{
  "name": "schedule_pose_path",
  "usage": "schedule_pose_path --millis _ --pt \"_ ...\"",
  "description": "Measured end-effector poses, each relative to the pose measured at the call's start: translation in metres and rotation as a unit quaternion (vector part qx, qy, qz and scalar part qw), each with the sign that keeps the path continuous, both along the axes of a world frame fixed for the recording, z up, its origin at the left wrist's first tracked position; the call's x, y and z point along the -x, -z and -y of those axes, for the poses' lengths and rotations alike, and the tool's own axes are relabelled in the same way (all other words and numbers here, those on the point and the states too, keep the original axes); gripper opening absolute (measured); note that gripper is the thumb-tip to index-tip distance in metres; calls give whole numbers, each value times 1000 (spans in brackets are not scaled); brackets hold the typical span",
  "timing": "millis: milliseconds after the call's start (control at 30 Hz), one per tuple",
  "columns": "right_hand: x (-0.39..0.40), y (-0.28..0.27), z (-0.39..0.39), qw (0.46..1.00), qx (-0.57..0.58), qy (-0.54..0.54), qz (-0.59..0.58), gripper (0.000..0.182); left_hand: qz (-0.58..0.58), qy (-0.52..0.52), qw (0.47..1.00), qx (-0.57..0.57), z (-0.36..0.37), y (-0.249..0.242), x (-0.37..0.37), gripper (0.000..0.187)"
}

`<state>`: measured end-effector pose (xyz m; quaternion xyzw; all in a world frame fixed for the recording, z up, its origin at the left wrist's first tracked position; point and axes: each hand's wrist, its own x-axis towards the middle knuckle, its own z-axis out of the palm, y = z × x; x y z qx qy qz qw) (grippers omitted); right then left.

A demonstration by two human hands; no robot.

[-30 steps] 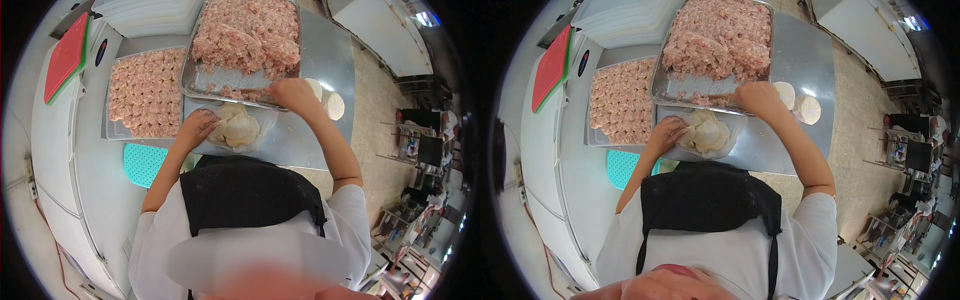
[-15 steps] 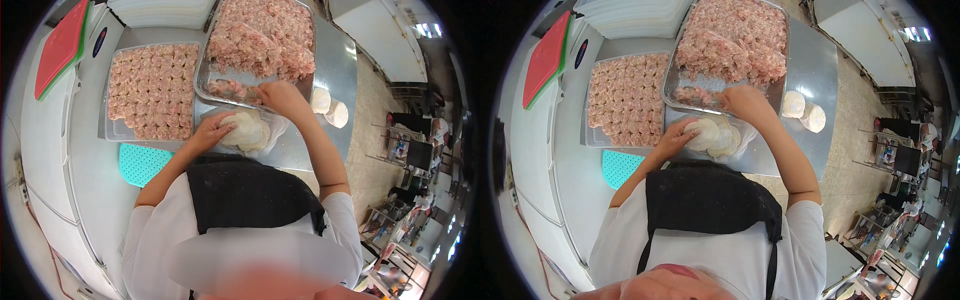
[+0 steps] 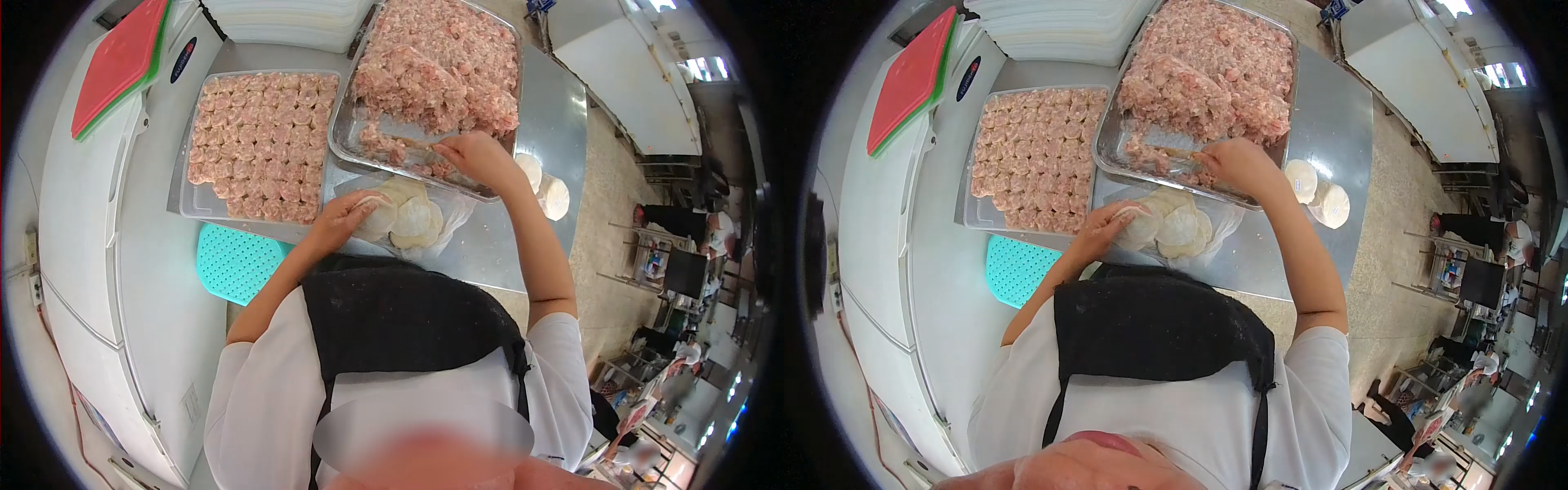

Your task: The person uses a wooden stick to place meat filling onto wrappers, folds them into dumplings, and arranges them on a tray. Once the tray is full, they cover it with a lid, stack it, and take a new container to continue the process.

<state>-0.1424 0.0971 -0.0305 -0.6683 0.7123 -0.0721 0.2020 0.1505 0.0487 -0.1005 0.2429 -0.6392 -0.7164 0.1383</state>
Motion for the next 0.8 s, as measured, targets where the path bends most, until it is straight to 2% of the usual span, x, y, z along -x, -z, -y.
schedule_pose_path --millis 33,67,133,167,233,267,333,400,600,633,700,733,800 --pt "1 -2 0 1000 0 0 0 31 -1 -14 999 -48 2 -1 -2 28" --pt "2 -5 0 1000 -6 -2 -13 31 -2 -14 999 -47 3 -1 -3 28" --pt "5 -7 0 1000 -12 -4 -28 32 -43 -100 975 -196 4 -1 -6 28" --pt "6 -7 -3 1000 -10 7 -12 31 -44 -100 974 -196 7 3 -8 28" --pt "0 -18 -7 1000 -9 18 3 31 -74 -158 930 -323 13 12 -13 28" --pt "-6 -35 -11 1000 4 28 -4 30 -75 -158 930 -324 18 13 -16 28" --pt "-15 -47 -17 999 15 40 -11 28 -77 -142 957 -243 27 7 -20 27" --pt "-20 -48 -22 984 65 -7 -163 25 -80 -151 957 -236 33 5 -22 27" --pt "-13 -13 -19 960 36 24 -278 18 -54 -194 959 -197 46 -3 -23 26" --pt "-23 -1 -20 959 34 28 -279 18 -60 -207 958 -191 47 -2 -21 26" --pt "-52 18 -20 956 61 -41 -283 20 -73 -238 948 -199 50 -3 -15 27" --pt "-54 6 -20 956 60 -41 -283 20 -84 -274 935 -207 51 -4 -13 27" --pt "-55 -27 -19 970 61 -43 -233 20 -101 -282 927 -227 58 -7 -14 28"
